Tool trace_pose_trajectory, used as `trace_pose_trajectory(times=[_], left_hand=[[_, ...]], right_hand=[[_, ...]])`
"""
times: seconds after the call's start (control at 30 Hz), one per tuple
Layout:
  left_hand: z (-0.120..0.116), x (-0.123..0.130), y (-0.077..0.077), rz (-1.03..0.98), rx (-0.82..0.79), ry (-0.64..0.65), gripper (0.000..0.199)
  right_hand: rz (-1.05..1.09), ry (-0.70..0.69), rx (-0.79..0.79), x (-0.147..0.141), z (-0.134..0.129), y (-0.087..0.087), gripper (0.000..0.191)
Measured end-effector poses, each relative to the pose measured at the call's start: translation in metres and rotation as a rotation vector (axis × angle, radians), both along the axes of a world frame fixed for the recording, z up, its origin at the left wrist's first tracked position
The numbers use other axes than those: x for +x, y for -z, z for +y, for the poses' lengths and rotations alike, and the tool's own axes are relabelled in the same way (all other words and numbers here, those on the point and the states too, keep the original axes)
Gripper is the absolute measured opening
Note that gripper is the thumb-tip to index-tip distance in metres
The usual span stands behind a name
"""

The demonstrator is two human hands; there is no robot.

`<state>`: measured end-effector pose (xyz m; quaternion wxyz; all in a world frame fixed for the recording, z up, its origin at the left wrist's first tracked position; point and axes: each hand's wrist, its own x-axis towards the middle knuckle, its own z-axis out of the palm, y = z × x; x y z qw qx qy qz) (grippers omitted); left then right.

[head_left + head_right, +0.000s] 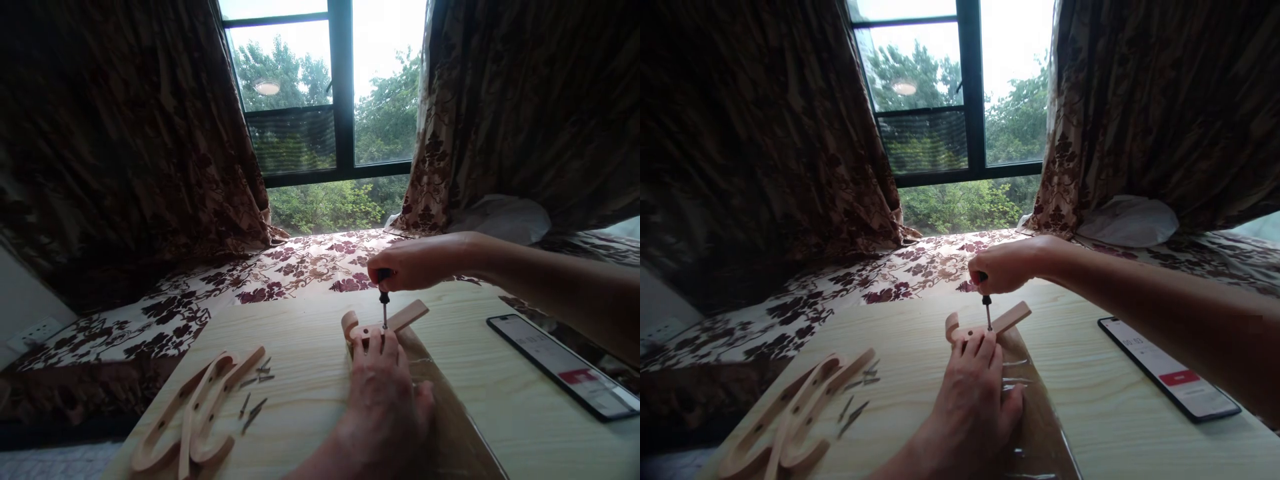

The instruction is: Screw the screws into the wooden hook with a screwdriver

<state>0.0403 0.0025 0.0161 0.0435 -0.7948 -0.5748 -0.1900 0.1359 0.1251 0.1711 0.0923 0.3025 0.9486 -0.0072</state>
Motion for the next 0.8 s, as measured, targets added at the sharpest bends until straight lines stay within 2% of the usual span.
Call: trace_pose_trajectory(times=[0.3,0.43,0.5,0.6,0.7,0.8], left_hand=[[0.0,0.0,-0.002,0.012,0.015,0.001,0.045],[0.001,-0.001,-0.001,0.041,0.045,-0.003,0.046],[0.004,-0.003,0.006,0.054,0.082,0.0,0.05],[0.012,-0.009,0.024,0.076,0.143,0.022,0.05],[0.021,-0.012,0.041,0.078,0.21,0.043,0.053],[0.026,-0.009,0.053,0.04,0.268,0.02,0.054]], right_hand=[[0.052,-0.001,-0.003,0.004,0.002,0.009,0.019],[0.174,0.069,-0.03,0.009,0.002,0.014,0.016],[0.299,0.071,-0.16,0.014,0.001,0.021,0.018],[0.561,0.06,-0.327,0.021,0.001,0.041,0.021],[0.85,0.044,-0.431,0.023,0.004,0.065,0.031],[1.03,0.029,-0.462,0.02,0.004,0.081,0.03]])
